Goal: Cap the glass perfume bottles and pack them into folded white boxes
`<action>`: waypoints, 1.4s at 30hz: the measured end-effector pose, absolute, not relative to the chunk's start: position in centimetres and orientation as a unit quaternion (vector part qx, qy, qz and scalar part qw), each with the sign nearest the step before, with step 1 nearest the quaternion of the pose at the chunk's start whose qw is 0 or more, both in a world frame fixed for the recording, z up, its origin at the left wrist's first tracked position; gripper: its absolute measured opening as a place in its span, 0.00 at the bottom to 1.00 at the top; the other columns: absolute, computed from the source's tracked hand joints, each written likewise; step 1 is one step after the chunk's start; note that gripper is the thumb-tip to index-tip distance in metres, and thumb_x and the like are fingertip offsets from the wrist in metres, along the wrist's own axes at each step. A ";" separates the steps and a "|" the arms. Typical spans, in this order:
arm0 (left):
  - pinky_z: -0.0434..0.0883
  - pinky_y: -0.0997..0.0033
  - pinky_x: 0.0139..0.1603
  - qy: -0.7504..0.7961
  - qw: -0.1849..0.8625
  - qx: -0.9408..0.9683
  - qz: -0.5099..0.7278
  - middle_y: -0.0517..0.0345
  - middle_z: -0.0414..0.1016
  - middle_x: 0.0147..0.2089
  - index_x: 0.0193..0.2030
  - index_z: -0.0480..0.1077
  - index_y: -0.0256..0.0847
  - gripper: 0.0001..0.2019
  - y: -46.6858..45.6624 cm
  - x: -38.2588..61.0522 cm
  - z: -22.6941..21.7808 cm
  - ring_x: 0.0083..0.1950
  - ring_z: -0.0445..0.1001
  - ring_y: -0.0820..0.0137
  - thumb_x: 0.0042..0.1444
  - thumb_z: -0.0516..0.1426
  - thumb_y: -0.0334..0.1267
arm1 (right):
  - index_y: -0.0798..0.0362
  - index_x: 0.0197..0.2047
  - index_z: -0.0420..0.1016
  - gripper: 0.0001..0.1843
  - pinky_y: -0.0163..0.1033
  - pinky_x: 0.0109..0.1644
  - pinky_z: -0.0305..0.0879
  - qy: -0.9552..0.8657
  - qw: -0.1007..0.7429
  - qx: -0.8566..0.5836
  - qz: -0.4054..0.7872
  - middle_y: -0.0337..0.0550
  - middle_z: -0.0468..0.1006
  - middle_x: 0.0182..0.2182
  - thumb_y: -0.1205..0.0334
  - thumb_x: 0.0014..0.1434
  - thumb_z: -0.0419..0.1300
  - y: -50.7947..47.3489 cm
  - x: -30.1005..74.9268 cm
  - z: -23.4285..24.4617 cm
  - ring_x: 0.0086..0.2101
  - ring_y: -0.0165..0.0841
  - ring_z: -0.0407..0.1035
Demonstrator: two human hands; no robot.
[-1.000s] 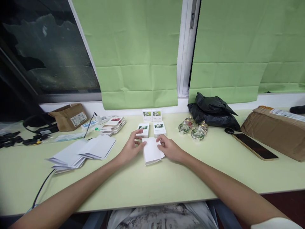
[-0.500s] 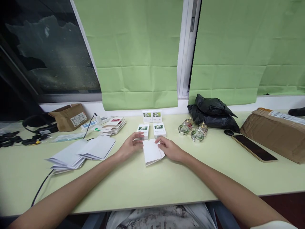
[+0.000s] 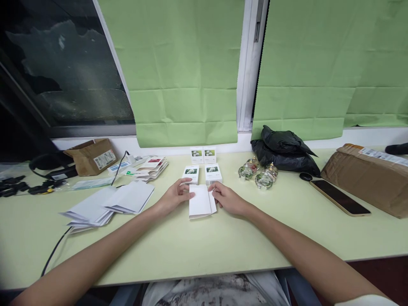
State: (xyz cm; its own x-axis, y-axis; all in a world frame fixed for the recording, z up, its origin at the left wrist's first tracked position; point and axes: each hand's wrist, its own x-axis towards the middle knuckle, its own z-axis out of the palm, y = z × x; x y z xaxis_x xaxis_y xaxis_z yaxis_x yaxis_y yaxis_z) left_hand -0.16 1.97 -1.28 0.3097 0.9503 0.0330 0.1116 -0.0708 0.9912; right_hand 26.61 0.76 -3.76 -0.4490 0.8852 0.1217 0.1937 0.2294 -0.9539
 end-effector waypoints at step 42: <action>0.79 0.55 0.52 0.343 0.594 0.622 0.378 0.42 0.78 0.59 0.65 0.69 0.39 0.29 0.3 1.3 -1.3 0.54 0.78 0.56 0.61 0.66 0.48 | 0.44 0.59 0.69 0.23 0.46 0.43 0.78 -0.640 0.476 -0.332 0.503 0.42 0.76 0.42 0.44 0.67 0.61 -0.3 25.7 -1.8 0.40 0.38 0.74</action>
State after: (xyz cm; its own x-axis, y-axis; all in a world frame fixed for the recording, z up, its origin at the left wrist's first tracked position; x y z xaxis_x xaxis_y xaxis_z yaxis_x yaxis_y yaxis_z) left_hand 1.33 0.32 -1.26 0.4793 0.8754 0.0620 -0.0222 -0.0585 0.9980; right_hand 25.74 -0.27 -1.84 -0.3249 0.9047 0.2757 -0.0535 0.2734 -0.9604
